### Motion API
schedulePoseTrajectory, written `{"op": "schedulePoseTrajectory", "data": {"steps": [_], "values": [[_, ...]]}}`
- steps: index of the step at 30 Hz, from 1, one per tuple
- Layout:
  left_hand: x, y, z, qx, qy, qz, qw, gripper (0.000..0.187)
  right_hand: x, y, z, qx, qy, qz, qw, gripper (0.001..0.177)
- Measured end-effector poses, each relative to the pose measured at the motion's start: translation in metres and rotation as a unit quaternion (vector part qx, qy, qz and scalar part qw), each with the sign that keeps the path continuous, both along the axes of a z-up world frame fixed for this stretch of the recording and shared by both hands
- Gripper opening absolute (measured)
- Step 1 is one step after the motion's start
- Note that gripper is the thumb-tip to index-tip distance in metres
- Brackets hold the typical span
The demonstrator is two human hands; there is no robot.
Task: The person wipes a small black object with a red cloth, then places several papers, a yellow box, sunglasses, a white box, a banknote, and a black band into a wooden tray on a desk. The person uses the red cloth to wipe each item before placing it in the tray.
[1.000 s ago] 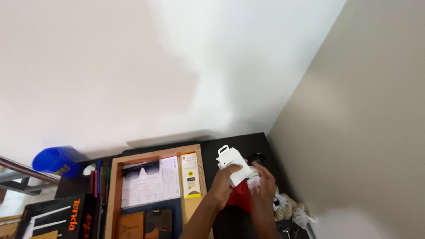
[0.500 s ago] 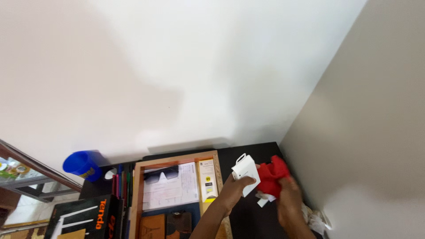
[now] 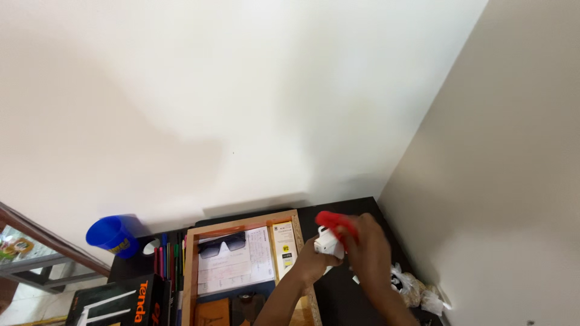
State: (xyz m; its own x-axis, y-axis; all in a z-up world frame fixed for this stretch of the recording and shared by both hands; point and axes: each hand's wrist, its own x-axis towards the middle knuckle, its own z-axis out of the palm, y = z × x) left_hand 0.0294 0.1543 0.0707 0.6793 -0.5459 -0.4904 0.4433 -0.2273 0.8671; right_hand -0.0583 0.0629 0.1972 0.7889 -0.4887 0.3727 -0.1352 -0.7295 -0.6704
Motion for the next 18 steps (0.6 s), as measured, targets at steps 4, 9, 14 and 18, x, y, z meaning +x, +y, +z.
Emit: {"op": "schedulePoseTrajectory", "data": {"steps": [4,9,14,18], "values": [[0.009,-0.008,-0.006,-0.123,-0.052,-0.073,0.988,0.037,-0.005,0.009,-0.02,-0.061,-0.076,0.127,0.987,0.022],[0.008,-0.004,-0.011,0.025,-0.043,-0.029,0.998,0.075,0.001,-0.008,-0.019,0.039,-0.021,0.012,0.999,0.021],[0.012,-0.007,-0.011,-0.194,0.074,-0.054,0.977,0.051,-0.014,0.01,-0.022,-0.055,-0.162,0.186,0.968,0.018],[0.012,-0.003,-0.001,-0.162,-0.091,-0.093,0.978,0.052,-0.005,0.004,-0.015,0.075,0.016,0.082,0.994,0.021]]}}
